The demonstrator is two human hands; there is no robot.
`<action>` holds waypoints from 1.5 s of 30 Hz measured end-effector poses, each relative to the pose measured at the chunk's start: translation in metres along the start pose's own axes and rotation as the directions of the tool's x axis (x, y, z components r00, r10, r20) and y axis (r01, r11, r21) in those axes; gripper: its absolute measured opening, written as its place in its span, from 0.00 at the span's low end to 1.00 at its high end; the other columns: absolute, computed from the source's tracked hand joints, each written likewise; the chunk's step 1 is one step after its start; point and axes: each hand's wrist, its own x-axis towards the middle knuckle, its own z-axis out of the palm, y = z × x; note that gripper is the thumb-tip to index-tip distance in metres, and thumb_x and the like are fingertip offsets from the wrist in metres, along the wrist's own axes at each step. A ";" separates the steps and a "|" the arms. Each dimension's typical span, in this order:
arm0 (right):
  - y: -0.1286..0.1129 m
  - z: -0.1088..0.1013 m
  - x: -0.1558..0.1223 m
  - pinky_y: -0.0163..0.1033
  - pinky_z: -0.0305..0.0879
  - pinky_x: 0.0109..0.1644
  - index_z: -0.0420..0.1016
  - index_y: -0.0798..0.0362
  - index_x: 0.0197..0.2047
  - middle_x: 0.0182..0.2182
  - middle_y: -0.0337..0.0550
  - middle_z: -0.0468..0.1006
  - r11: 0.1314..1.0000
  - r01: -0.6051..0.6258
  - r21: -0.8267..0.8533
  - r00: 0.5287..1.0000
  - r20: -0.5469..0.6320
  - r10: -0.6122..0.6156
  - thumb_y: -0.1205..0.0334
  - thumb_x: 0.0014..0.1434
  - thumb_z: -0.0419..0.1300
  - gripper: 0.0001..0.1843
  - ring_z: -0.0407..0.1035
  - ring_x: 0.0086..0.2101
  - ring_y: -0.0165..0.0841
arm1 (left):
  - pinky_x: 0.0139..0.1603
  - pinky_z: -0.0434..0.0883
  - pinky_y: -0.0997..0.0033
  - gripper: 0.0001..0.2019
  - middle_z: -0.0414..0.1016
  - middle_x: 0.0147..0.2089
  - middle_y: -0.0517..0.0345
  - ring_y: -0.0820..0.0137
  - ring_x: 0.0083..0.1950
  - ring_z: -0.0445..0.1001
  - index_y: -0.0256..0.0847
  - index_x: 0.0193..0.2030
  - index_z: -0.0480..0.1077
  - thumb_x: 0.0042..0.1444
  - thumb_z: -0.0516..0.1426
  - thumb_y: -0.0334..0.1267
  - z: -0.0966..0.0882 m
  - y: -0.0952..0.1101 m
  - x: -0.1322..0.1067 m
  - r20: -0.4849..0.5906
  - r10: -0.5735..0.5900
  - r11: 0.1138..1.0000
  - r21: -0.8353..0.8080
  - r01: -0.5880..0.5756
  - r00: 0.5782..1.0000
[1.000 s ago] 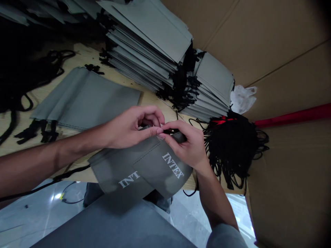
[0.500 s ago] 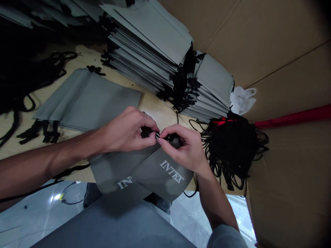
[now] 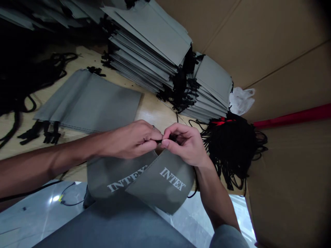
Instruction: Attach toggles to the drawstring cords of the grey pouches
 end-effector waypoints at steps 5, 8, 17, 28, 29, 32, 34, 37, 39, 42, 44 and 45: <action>0.001 -0.001 0.002 0.33 0.73 0.35 0.81 0.53 0.37 0.28 0.36 0.82 0.989 -0.032 0.142 0.999 0.040 0.027 0.56 0.57 0.79 0.15 0.75 0.28 0.26 | 0.30 0.52 0.65 0.14 0.50 0.24 0.66 0.75 0.25 0.51 0.42 0.28 0.49 0.61 0.49 0.26 -0.006 0.010 -0.001 0.066 -0.082 0.965 -0.243 0.096 0.994; 0.004 0.000 0.002 0.34 0.75 0.34 0.79 0.53 0.37 0.26 0.35 0.81 0.986 -0.053 0.158 0.998 0.046 0.046 0.53 0.58 0.78 0.16 0.75 0.26 0.27 | 0.29 0.51 0.65 0.14 0.48 0.24 0.65 0.74 0.25 0.49 0.42 0.28 0.47 0.61 0.49 0.27 -0.006 0.014 -0.003 0.079 -0.108 0.937 -0.325 0.128 0.991; -0.004 -0.001 -0.004 0.36 0.74 0.40 0.77 0.50 0.45 0.37 0.39 0.82 0.959 0.093 -0.269 0.996 0.024 -0.090 0.55 0.65 0.72 0.12 0.75 0.35 0.30 | 0.28 0.52 0.67 0.14 0.54 0.20 0.67 0.76 0.23 0.54 0.41 0.26 0.52 0.61 0.51 0.28 0.000 0.009 -0.001 -0.094 -0.098 0.995 -0.029 0.096 0.991; 0.002 -0.003 -0.012 0.38 0.77 0.47 0.77 0.49 0.56 0.46 0.45 0.87 0.699 0.280 -0.658 0.960 0.208 -0.189 0.61 0.76 0.60 0.09 0.81 0.43 0.34 | 0.27 0.54 0.71 0.13 0.64 0.19 0.65 0.77 0.22 0.58 0.39 0.24 0.60 0.61 0.50 0.29 -0.001 0.006 0.001 -0.069 -0.213 0.976 0.034 0.216 0.975; 0.003 -0.002 -0.013 0.38 0.76 0.47 0.78 0.49 0.56 0.46 0.44 0.87 0.707 0.266 -0.655 0.963 0.203 -0.174 0.60 0.76 0.60 0.09 0.81 0.43 0.34 | 0.27 0.54 0.71 0.13 0.64 0.19 0.65 0.77 0.22 0.58 0.39 0.24 0.61 0.61 0.50 0.29 -0.001 0.006 0.001 -0.066 -0.213 0.976 0.038 0.216 0.975; 0.002 -0.001 -0.013 0.35 0.73 0.42 0.78 0.48 0.53 0.41 0.41 0.86 0.742 0.216 -0.635 0.976 0.163 -0.144 0.59 0.75 0.61 0.07 0.79 0.36 0.31 | 0.27 0.54 0.71 0.13 0.63 0.19 0.65 0.77 0.22 0.59 0.39 0.24 0.60 0.61 0.51 0.28 0.000 0.006 0.000 -0.051 -0.199 0.979 0.038 0.201 0.979; 0.000 0.000 -0.012 0.34 0.69 0.36 0.77 0.49 0.49 0.35 0.37 0.83 0.770 0.178 -0.613 0.983 0.137 -0.119 0.58 0.73 0.63 0.05 0.74 0.30 0.29 | 0.28 0.54 0.71 0.13 0.62 0.20 0.66 0.77 0.22 0.59 0.40 0.24 0.59 0.60 0.51 0.28 0.000 0.005 0.000 -0.048 -0.170 0.985 0.014 0.171 0.984; -0.004 0.001 -0.009 0.33 0.64 0.33 0.74 0.49 0.42 0.29 0.33 0.76 0.791 0.194 -0.581 0.978 0.175 -0.111 0.58 0.73 0.62 0.06 0.66 0.27 0.27 | 0.28 0.54 0.71 0.13 0.59 0.21 0.66 0.77 0.23 0.58 0.40 0.25 0.57 0.62 0.51 0.29 -0.002 0.005 -0.001 -0.036 -0.147 0.987 -0.072 0.145 0.988; -0.006 0.002 -0.008 0.35 0.63 0.34 0.72 0.49 0.39 0.29 0.34 0.74 0.780 0.247 -0.575 0.963 0.238 -0.129 0.58 0.76 0.59 0.10 0.65 0.28 0.28 | 0.28 0.54 0.71 0.14 0.57 0.22 0.66 0.77 0.24 0.57 0.40 0.25 0.57 0.63 0.50 0.30 -0.003 0.005 -0.001 -0.007 -0.159 0.980 -0.122 0.157 0.987; -0.006 0.002 -0.009 0.37 0.63 0.37 0.68 0.49 0.37 0.30 0.36 0.72 0.763 0.291 -0.578 0.948 0.282 -0.148 0.59 0.77 0.56 0.13 0.66 0.31 0.30 | 0.28 0.55 0.71 0.14 0.57 0.22 0.66 0.78 0.25 0.57 0.39 0.25 0.57 0.64 0.50 0.31 -0.004 0.005 -0.001 0.018 -0.178 0.973 -0.150 0.178 0.984; -0.004 0.002 -0.009 0.38 0.63 0.38 0.66 0.48 0.36 0.30 0.36 0.70 0.772 0.293 -0.564 0.950 0.263 -0.168 0.61 0.76 0.56 0.13 0.66 0.32 0.31 | 0.29 0.55 0.71 0.14 0.57 0.23 0.67 0.78 0.25 0.57 0.39 0.26 0.57 0.65 0.50 0.31 -0.003 0.005 -0.001 0.005 -0.174 0.972 -0.160 0.173 0.985; -0.003 0.002 -0.009 0.38 0.63 0.38 0.66 0.48 0.36 0.30 0.36 0.70 0.781 0.299 -0.549 0.950 0.249 -0.189 0.62 0.76 0.56 0.13 0.66 0.31 0.31 | 0.29 0.55 0.71 0.15 0.56 0.23 0.67 0.78 0.25 0.56 0.40 0.26 0.55 0.65 0.50 0.31 -0.003 0.005 -0.001 -0.006 -0.169 0.972 -0.169 0.165 0.986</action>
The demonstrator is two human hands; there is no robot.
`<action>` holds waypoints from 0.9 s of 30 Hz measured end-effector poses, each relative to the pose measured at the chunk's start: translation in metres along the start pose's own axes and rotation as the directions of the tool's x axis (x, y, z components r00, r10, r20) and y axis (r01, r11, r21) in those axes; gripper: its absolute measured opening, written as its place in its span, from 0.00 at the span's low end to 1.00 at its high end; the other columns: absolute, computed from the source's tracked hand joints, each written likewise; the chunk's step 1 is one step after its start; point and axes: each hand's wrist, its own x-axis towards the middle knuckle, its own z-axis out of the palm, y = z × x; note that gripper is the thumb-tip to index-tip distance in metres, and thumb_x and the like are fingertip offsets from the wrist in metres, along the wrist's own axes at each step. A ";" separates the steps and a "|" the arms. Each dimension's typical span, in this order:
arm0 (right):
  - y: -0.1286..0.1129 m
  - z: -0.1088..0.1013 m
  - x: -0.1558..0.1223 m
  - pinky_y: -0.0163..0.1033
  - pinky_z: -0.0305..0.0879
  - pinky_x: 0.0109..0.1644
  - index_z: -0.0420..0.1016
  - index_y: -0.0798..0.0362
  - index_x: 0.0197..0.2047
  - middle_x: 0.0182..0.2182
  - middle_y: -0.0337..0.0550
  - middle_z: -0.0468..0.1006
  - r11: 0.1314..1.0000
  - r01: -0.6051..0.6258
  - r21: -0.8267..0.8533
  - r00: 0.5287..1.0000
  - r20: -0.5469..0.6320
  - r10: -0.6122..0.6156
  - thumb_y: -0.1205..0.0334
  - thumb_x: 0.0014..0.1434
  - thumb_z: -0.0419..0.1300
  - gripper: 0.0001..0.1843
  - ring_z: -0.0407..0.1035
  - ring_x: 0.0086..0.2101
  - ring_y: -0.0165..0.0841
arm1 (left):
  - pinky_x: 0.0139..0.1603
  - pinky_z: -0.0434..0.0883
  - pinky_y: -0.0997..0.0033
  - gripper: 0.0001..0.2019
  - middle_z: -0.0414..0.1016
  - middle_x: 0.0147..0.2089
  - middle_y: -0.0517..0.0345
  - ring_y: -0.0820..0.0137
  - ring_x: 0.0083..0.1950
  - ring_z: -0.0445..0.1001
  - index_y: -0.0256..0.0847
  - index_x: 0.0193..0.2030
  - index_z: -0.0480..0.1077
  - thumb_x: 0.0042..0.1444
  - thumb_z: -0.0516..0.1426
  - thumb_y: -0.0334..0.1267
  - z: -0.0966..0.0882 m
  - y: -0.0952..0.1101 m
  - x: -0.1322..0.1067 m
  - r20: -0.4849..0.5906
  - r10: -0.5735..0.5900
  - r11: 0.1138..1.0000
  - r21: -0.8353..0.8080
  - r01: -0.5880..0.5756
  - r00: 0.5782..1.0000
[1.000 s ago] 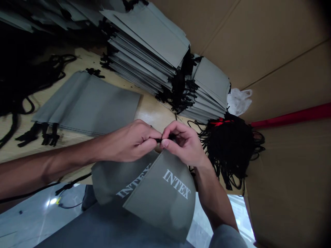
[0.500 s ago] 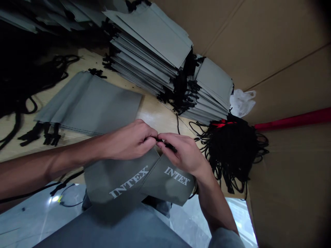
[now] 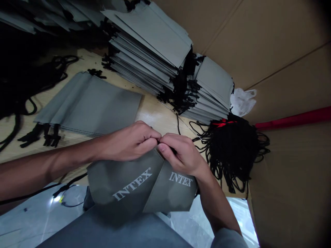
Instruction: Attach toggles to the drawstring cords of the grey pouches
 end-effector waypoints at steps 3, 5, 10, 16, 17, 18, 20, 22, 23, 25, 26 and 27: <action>0.002 0.001 0.001 0.38 0.62 0.37 0.66 0.48 0.34 0.28 0.35 0.69 0.997 0.054 0.048 0.997 -0.064 -0.050 0.64 0.74 0.57 0.13 0.65 0.30 0.31 | 0.28 0.54 0.71 0.15 0.53 0.23 0.67 0.78 0.25 0.55 0.40 0.26 0.52 0.65 0.50 0.30 0.000 0.001 -0.001 0.004 0.005 0.998 -0.056 -0.004 1.000; 0.002 0.001 0.001 0.39 0.61 0.36 0.65 0.48 0.33 0.27 0.35 0.67 0.993 0.087 0.085 0.993 -0.081 -0.081 0.65 0.74 0.58 0.14 0.63 0.29 0.30 | 0.28 0.54 0.72 0.15 0.53 0.23 0.66 0.77 0.25 0.55 0.40 0.26 0.52 0.64 0.50 0.30 0.000 0.002 -0.001 0.032 -0.012 0.992 -0.124 0.015 0.999; 0.002 0.000 -0.003 0.36 0.58 0.33 0.70 0.50 0.33 0.27 0.34 0.67 0.933 -0.047 0.356 0.999 -0.008 0.054 0.61 0.75 0.60 0.15 0.60 0.28 0.28 | 0.26 0.57 0.74 0.14 0.57 0.23 0.66 0.76 0.25 0.57 0.40 0.26 0.59 0.65 0.49 0.31 -0.004 0.007 -0.002 0.125 -0.055 0.941 -0.326 0.093 0.991; 0.001 0.004 0.000 0.36 0.58 0.34 0.75 0.52 0.33 0.27 0.35 0.71 0.740 -0.151 0.656 0.985 0.036 0.169 0.54 0.75 0.62 0.18 0.61 0.28 0.28 | 0.25 0.56 0.74 0.15 0.57 0.22 0.66 0.76 0.24 0.56 0.40 0.26 0.62 0.65 0.48 0.30 -0.007 0.012 -0.004 0.107 -0.013 0.947 -0.318 0.047 0.994; 0.000 0.004 0.002 0.36 0.59 0.35 0.76 0.52 0.32 0.27 0.35 0.72 0.721 -0.161 0.674 0.982 0.039 0.182 0.54 0.75 0.62 0.18 0.62 0.29 0.28 | 0.26 0.56 0.73 0.15 0.56 0.22 0.66 0.76 0.24 0.56 0.40 0.26 0.62 0.65 0.48 0.29 -0.006 0.011 -0.005 0.082 0.013 0.964 -0.265 0.009 0.997; 0.000 0.004 0.004 0.36 0.59 0.36 0.75 0.52 0.32 0.28 0.36 0.73 0.709 -0.177 0.682 0.979 0.045 0.200 0.54 0.75 0.62 0.18 0.63 0.29 0.29 | 0.26 0.56 0.73 0.15 0.56 0.22 0.66 0.76 0.24 0.56 0.41 0.25 0.61 0.65 0.47 0.29 -0.004 0.010 -0.005 0.038 0.055 0.981 -0.186 -0.047 0.998; -0.001 0.002 0.007 0.36 0.60 0.38 0.74 0.52 0.32 0.28 0.36 0.73 0.688 -0.228 0.689 0.966 0.070 0.249 0.54 0.74 0.63 0.18 0.64 0.30 0.29 | 0.28 0.57 0.72 0.15 0.59 0.22 0.66 0.75 0.24 0.58 0.41 0.26 0.62 0.65 0.48 0.28 0.000 0.007 -0.005 -0.068 0.169 0.985 0.040 -0.167 0.983; -0.002 -0.001 0.008 0.36 0.62 0.39 0.72 0.52 0.32 0.29 0.36 0.73 0.667 -0.280 0.690 0.952 0.113 0.283 0.53 0.74 0.62 0.19 0.65 0.31 0.30 | 0.31 0.59 0.71 0.14 0.65 0.24 0.64 0.74 0.26 0.63 0.41 0.28 0.65 0.66 0.49 0.28 0.004 0.004 -0.005 -0.134 0.271 0.936 0.268 -0.228 0.953; -0.002 -0.002 0.008 0.37 0.62 0.40 0.72 0.52 0.32 0.29 0.36 0.73 0.665 -0.299 0.684 0.948 0.131 0.291 0.52 0.75 0.62 0.19 0.65 0.32 0.30 | 0.32 0.60 0.70 0.14 0.69 0.26 0.63 0.74 0.27 0.66 0.41 0.30 0.67 0.68 0.49 0.28 0.006 0.002 -0.006 -0.138 0.290 0.911 0.343 -0.229 0.947; -0.002 -0.004 0.007 0.37 0.62 0.39 0.73 0.52 0.33 0.29 0.36 0.72 0.686 -0.335 0.646 0.939 0.168 0.301 0.50 0.76 0.60 0.20 0.65 0.32 0.30 | 0.33 0.62 0.70 0.13 0.74 0.30 0.61 0.73 0.29 0.71 0.41 0.34 0.70 0.70 0.50 0.30 0.008 -0.002 -0.006 -0.111 0.286 0.882 0.419 -0.216 0.952; -0.002 -0.004 0.006 0.37 0.61 0.38 0.75 0.52 0.33 0.28 0.36 0.72 0.703 -0.352 0.618 0.934 0.184 0.306 0.50 0.76 0.60 0.21 0.65 0.31 0.30 | 0.33 0.62 0.70 0.14 0.75 0.31 0.60 0.72 0.29 0.71 0.41 0.35 0.72 0.72 0.50 0.31 0.008 -0.003 -0.006 -0.101 0.282 0.872 0.441 -0.212 0.954; -0.001 -0.004 0.005 0.37 0.60 0.37 0.76 0.52 0.34 0.28 0.35 0.71 0.717 -0.366 0.593 0.930 0.196 0.312 0.50 0.76 0.60 0.20 0.64 0.31 0.30 | 0.33 0.61 0.70 0.14 0.75 0.31 0.60 0.72 0.29 0.71 0.41 0.35 0.72 0.72 0.51 0.32 0.008 -0.004 -0.007 -0.095 0.281 0.863 0.461 -0.208 0.955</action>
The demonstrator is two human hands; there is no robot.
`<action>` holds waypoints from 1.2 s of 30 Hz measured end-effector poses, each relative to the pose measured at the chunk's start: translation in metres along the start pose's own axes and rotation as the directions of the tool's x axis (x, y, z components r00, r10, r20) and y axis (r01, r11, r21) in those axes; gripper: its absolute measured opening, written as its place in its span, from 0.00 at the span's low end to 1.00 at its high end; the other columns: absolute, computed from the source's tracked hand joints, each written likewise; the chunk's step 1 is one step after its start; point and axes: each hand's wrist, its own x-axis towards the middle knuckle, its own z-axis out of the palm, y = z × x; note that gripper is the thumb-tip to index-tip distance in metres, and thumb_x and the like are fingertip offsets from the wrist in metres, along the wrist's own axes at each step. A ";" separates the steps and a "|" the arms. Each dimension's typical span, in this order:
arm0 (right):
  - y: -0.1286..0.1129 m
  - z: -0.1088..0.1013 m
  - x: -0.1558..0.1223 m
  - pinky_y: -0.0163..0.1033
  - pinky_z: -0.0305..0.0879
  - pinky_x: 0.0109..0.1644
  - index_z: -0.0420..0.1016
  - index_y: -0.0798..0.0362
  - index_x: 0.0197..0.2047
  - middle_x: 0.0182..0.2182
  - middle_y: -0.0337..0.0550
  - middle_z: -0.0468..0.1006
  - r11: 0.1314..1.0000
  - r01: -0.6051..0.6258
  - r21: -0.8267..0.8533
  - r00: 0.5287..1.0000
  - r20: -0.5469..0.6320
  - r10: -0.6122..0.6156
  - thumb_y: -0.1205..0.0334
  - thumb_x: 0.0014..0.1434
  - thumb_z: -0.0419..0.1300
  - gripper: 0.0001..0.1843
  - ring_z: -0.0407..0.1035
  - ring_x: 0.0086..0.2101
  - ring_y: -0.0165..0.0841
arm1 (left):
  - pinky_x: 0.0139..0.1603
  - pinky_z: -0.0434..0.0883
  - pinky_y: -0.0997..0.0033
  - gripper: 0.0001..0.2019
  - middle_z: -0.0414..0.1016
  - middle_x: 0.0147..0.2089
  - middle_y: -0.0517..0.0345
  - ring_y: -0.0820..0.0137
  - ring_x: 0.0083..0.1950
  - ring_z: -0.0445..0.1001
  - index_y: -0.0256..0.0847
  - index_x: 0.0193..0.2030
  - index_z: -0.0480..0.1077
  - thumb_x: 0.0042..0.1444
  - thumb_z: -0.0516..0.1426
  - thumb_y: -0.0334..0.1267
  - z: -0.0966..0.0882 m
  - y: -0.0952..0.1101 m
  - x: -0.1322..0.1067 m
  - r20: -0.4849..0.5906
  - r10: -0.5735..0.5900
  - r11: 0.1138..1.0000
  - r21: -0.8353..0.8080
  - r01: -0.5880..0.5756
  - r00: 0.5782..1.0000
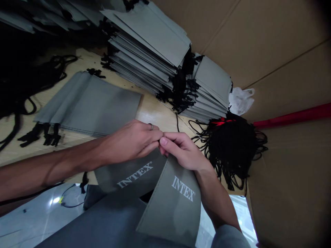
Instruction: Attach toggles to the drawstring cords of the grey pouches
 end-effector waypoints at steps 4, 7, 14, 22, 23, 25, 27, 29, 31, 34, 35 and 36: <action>0.004 -0.002 0.000 0.36 0.59 0.37 0.75 0.52 0.34 0.28 0.34 0.71 1.000 0.003 0.007 1.000 0.018 -0.003 0.52 0.73 0.64 0.17 0.62 0.30 0.29 | 0.33 0.60 0.68 0.14 0.72 0.29 0.61 0.71 0.29 0.69 0.41 0.33 0.69 0.73 0.51 0.34 -0.001 -0.001 -0.001 0.001 0.009 0.998 0.055 -0.009 1.000; 0.005 -0.003 0.000 0.36 0.59 0.38 0.73 0.52 0.34 0.29 0.34 0.71 0.998 0.043 0.047 0.999 0.013 -0.043 0.53 0.74 0.63 0.17 0.62 0.31 0.29 | 0.33 0.60 0.69 0.15 0.69 0.28 0.62 0.73 0.28 0.67 0.41 0.31 0.64 0.72 0.50 0.31 -0.004 0.002 0.002 -0.020 0.019 1.000 -0.021 -0.020 1.000; 0.005 0.006 -0.004 0.36 0.57 0.36 0.74 0.52 0.34 0.27 0.34 0.69 0.982 0.184 -0.051 0.981 -0.057 -0.187 0.58 0.75 0.61 0.15 0.59 0.29 0.29 | 0.29 0.56 0.71 0.15 0.58 0.22 0.67 0.77 0.24 0.57 0.41 0.26 0.57 0.66 0.48 0.27 -0.014 0.009 0.008 0.058 -0.086 0.907 -0.407 0.103 0.995; 0.011 0.016 0.001 0.38 0.60 0.39 0.75 0.52 0.33 0.28 0.36 0.72 0.932 0.176 0.317 0.984 -0.060 -0.166 0.60 0.74 0.61 0.14 0.63 0.30 0.30 | 0.28 0.58 0.74 0.16 0.58 0.22 0.66 0.78 0.24 0.57 0.40 0.25 0.57 0.66 0.49 0.27 -0.016 0.012 0.007 0.062 -0.109 0.833 -0.539 0.126 0.992; 0.011 0.017 0.001 0.38 0.60 0.40 0.75 0.52 0.33 0.28 0.36 0.72 0.921 0.171 0.351 0.985 -0.057 -0.161 0.60 0.73 0.61 0.14 0.64 0.30 0.30 | 0.28 0.58 0.75 0.17 0.57 0.21 0.66 0.78 0.24 0.56 0.40 0.25 0.56 0.66 0.49 0.26 -0.016 0.012 0.007 0.055 -0.108 0.833 -0.541 0.121 0.993; 0.011 0.018 0.001 0.38 0.61 0.40 0.75 0.52 0.33 0.27 0.35 0.73 0.905 0.148 0.400 0.989 -0.054 -0.138 0.59 0.72 0.62 0.14 0.64 0.29 0.30 | 0.27 0.57 0.75 0.17 0.57 0.21 0.67 0.78 0.23 0.55 0.40 0.24 0.56 0.66 0.49 0.26 -0.016 0.012 0.007 0.046 -0.109 0.825 -0.554 0.116 0.993; 0.010 0.020 0.002 0.38 0.61 0.39 0.74 0.52 0.33 0.26 0.35 0.73 0.896 0.124 0.426 0.992 -0.062 -0.108 0.56 0.71 0.63 0.14 0.64 0.28 0.30 | 0.26 0.57 0.75 0.17 0.58 0.21 0.67 0.79 0.23 0.56 0.39 0.24 0.57 0.66 0.48 0.25 -0.017 0.013 0.007 0.052 -0.113 0.809 -0.575 0.122 0.992; 0.009 0.022 0.002 0.38 0.60 0.39 0.74 0.52 0.32 0.25 0.35 0.73 0.888 0.121 0.443 0.992 -0.077 -0.097 0.56 0.70 0.64 0.15 0.64 0.28 0.30 | 0.26 0.58 0.75 0.18 0.59 0.21 0.66 0.79 0.23 0.57 0.39 0.23 0.59 0.66 0.48 0.25 -0.018 0.013 0.007 0.068 -0.118 0.798 -0.587 0.136 0.991; 0.008 0.024 0.002 0.38 0.61 0.39 0.74 0.52 0.31 0.25 0.35 0.73 0.878 0.127 0.462 0.992 -0.085 -0.098 0.57 0.70 0.63 0.15 0.64 0.27 0.30 | 0.26 0.59 0.75 0.18 0.60 0.21 0.66 0.79 0.23 0.59 0.39 0.24 0.64 0.66 0.48 0.25 -0.019 0.014 0.007 0.078 -0.116 0.796 -0.589 0.140 0.990; 0.007 0.026 0.004 0.38 0.60 0.37 0.73 0.51 0.30 0.23 0.35 0.73 0.871 0.095 0.483 0.995 -0.082 -0.063 0.55 0.68 0.65 0.15 0.64 0.26 0.30 | 0.27 0.60 0.74 0.19 0.63 0.22 0.66 0.77 0.24 0.61 0.40 0.27 0.71 0.68 0.47 0.27 -0.021 0.015 0.008 0.079 -0.100 0.794 -0.595 0.127 0.992; 0.007 0.026 0.004 0.38 0.60 0.37 0.72 0.51 0.29 0.23 0.35 0.73 0.874 0.089 0.478 0.995 -0.086 -0.054 0.54 0.67 0.66 0.16 0.64 0.26 0.31 | 0.27 0.60 0.73 0.19 0.64 0.22 0.65 0.77 0.24 0.61 0.40 0.28 0.72 0.68 0.47 0.27 -0.022 0.015 0.008 0.082 -0.100 0.792 -0.596 0.129 0.992; 0.007 0.025 0.004 0.39 0.60 0.37 0.72 0.51 0.29 0.23 0.35 0.72 0.881 0.093 0.465 0.994 -0.093 -0.056 0.53 0.67 0.66 0.17 0.64 0.26 0.31 | 0.27 0.60 0.72 0.19 0.63 0.22 0.65 0.76 0.24 0.61 0.40 0.27 0.72 0.68 0.48 0.28 -0.021 0.015 0.008 0.080 -0.105 0.793 -0.594 0.132 0.991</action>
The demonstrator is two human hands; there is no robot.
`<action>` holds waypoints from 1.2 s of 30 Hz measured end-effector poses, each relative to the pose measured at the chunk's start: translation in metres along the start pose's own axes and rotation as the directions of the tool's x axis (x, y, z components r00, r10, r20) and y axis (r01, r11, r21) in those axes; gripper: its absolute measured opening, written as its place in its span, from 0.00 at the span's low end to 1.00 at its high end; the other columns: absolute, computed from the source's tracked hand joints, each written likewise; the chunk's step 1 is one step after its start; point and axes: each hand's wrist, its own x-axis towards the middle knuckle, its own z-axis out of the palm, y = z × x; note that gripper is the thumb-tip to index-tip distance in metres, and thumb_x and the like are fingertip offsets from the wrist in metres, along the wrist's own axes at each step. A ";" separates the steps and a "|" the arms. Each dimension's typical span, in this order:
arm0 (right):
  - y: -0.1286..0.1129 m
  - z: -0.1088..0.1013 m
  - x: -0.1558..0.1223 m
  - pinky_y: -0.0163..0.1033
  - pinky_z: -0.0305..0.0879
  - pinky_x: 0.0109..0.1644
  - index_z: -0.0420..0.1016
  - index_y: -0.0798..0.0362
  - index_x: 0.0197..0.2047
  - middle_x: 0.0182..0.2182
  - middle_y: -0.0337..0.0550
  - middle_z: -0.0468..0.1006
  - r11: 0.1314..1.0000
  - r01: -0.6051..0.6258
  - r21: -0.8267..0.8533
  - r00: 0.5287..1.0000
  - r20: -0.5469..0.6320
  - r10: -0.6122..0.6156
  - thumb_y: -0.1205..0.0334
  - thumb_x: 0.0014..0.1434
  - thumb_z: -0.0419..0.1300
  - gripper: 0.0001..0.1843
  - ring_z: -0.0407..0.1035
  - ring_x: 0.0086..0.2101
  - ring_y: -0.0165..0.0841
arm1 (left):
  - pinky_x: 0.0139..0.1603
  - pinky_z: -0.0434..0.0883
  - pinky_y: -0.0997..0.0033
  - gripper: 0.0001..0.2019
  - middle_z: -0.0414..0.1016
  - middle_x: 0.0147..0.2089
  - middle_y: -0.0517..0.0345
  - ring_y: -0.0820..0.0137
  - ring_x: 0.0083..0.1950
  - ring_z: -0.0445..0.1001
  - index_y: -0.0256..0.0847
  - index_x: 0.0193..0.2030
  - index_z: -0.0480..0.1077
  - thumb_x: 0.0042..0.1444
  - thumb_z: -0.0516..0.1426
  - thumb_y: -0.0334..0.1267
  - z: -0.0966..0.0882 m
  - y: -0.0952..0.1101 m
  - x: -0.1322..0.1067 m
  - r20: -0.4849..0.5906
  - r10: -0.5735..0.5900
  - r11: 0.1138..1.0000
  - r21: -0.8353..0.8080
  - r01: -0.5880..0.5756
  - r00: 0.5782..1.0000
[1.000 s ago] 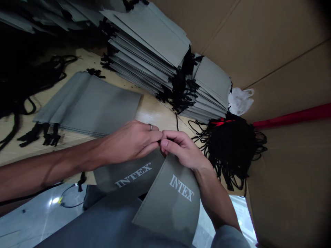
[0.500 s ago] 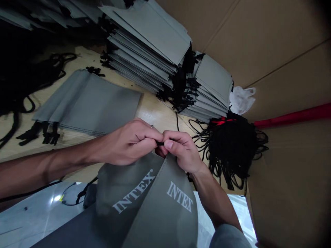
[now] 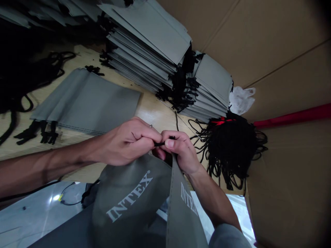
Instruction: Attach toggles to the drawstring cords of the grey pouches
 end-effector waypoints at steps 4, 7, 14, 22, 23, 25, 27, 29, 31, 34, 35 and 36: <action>-0.005 -0.008 -0.001 0.38 0.59 0.38 0.72 0.50 0.32 0.26 0.35 0.71 0.979 0.026 -0.200 0.999 -0.033 -0.033 0.51 0.71 0.64 0.17 0.62 0.29 0.31 | 0.25 0.57 0.72 0.17 0.57 0.21 0.66 0.76 0.23 0.57 0.40 0.24 0.65 0.67 0.50 0.30 0.002 -0.003 -0.001 -0.049 -0.103 0.994 0.043 0.105 0.993; -0.013 -0.020 -0.004 0.39 0.59 0.39 0.71 0.49 0.36 0.30 0.36 0.69 0.965 -0.003 -0.263 0.998 -0.064 -0.014 0.46 0.69 0.65 0.17 0.61 0.32 0.33 | 0.28 0.59 0.73 0.16 0.59 0.24 0.65 0.75 0.26 0.60 0.40 0.27 0.63 0.68 0.48 0.31 0.002 -0.007 -0.001 -0.082 -0.232 0.971 0.046 0.236 0.969; -0.040 -0.035 -0.011 0.42 0.63 0.46 0.79 0.48 0.48 0.39 0.41 0.75 0.709 0.053 -0.703 0.972 -0.128 -0.199 0.57 0.77 0.57 0.10 0.68 0.41 0.36 | 0.26 0.56 0.74 0.20 0.59 0.25 0.66 0.76 0.26 0.59 0.40 0.31 0.67 0.74 0.54 0.47 0.001 -0.014 0.004 -0.127 -0.276 0.953 0.097 0.288 0.953; -0.043 -0.046 -0.014 0.45 0.73 0.48 0.82 0.44 0.55 0.43 0.42 0.83 0.418 0.137 -0.898 0.849 -0.111 -0.517 0.63 0.73 0.63 0.11 0.76 0.42 0.38 | 0.33 0.67 0.75 0.18 0.82 0.37 0.61 0.74 0.31 0.75 0.41 0.65 0.63 0.75 0.55 0.48 0.002 -0.029 0.001 -0.208 -0.254 0.959 0.077 0.274 0.945; -0.043 -0.048 -0.014 0.45 0.73 0.48 0.81 0.45 0.53 0.42 0.42 0.83 0.405 0.139 -0.904 0.831 -0.116 -0.544 0.64 0.72 0.65 0.09 0.77 0.42 0.38 | 0.34 0.68 0.75 0.16 0.82 0.37 0.61 0.74 0.32 0.76 0.41 0.63 0.64 0.76 0.55 0.47 0.003 -0.030 0.001 -0.208 -0.235 0.964 0.072 0.254 0.950; -0.043 -0.049 -0.013 0.45 0.73 0.48 0.81 0.46 0.47 0.40 0.41 0.83 0.344 0.167 -0.924 0.824 -0.061 -0.563 0.66 0.71 0.65 0.05 0.77 0.42 0.38 | 0.36 0.70 0.76 0.12 0.82 0.38 0.60 0.73 0.36 0.78 0.41 0.56 0.68 0.75 0.55 0.46 0.002 -0.030 0.001 -0.218 -0.197 0.972 0.082 0.219 0.956; -0.042 -0.047 -0.011 0.47 0.72 0.49 0.82 0.47 0.43 0.39 0.42 0.84 0.269 0.204 -0.941 0.842 0.029 -0.538 0.67 0.73 0.62 0.08 0.76 0.42 0.39 | 0.38 0.71 0.76 0.11 0.82 0.39 0.59 0.73 0.39 0.79 0.40 0.51 0.73 0.75 0.56 0.45 0.001 -0.031 0.003 -0.238 -0.177 0.975 0.093 0.204 0.955; -0.038 -0.044 -0.009 0.47 0.73 0.49 0.82 0.46 0.43 0.38 0.42 0.85 0.261 0.221 -0.940 0.864 0.064 -0.499 0.66 0.74 0.61 0.09 0.77 0.41 0.39 | 0.39 0.71 0.76 0.11 0.82 0.38 0.59 0.72 0.40 0.79 0.40 0.49 0.76 0.74 0.57 0.45 0.000 -0.032 0.004 -0.261 -0.186 0.972 0.089 0.216 0.947; -0.031 -0.040 -0.008 0.46 0.74 0.48 0.81 0.46 0.46 0.39 0.41 0.85 0.322 0.209 -0.924 0.878 0.032 -0.479 0.62 0.73 0.64 0.03 0.78 0.40 0.38 | 0.38 0.70 0.76 0.12 0.82 0.37 0.59 0.72 0.39 0.79 0.39 0.49 0.78 0.74 0.58 0.45 0.000 -0.033 0.004 -0.276 -0.189 0.973 0.080 0.219 0.942; -0.022 -0.035 -0.008 0.42 0.76 0.45 0.77 0.46 0.46 0.39 0.39 0.83 0.392 0.180 -0.902 0.880 -0.030 -0.475 0.58 0.70 0.69 0.05 0.79 0.38 0.35 | 0.35 0.68 0.76 0.13 0.82 0.36 0.59 0.73 0.37 0.78 0.39 0.46 0.78 0.74 0.58 0.45 -0.001 -0.032 0.003 -0.291 -0.190 0.972 0.077 0.221 0.938; -0.020 -0.034 -0.008 0.41 0.75 0.45 0.76 0.46 0.44 0.38 0.38 0.82 0.384 0.181 -0.905 0.877 -0.028 -0.479 0.58 0.70 0.69 0.06 0.78 0.37 0.34 | 0.34 0.67 0.76 0.13 0.82 0.35 0.60 0.73 0.36 0.78 0.38 0.45 0.78 0.74 0.58 0.45 -0.001 -0.032 0.003 -0.293 -0.190 0.972 0.077 0.221 0.937; -0.019 -0.033 -0.008 0.40 0.75 0.45 0.75 0.46 0.43 0.37 0.37 0.81 0.363 0.185 -0.913 0.874 -0.016 -0.485 0.59 0.70 0.69 0.06 0.77 0.37 0.33 | 0.33 0.67 0.76 0.13 0.81 0.34 0.60 0.73 0.36 0.77 0.38 0.44 0.78 0.73 0.58 0.45 0.000 -0.031 0.003 -0.295 -0.190 0.972 0.080 0.222 0.937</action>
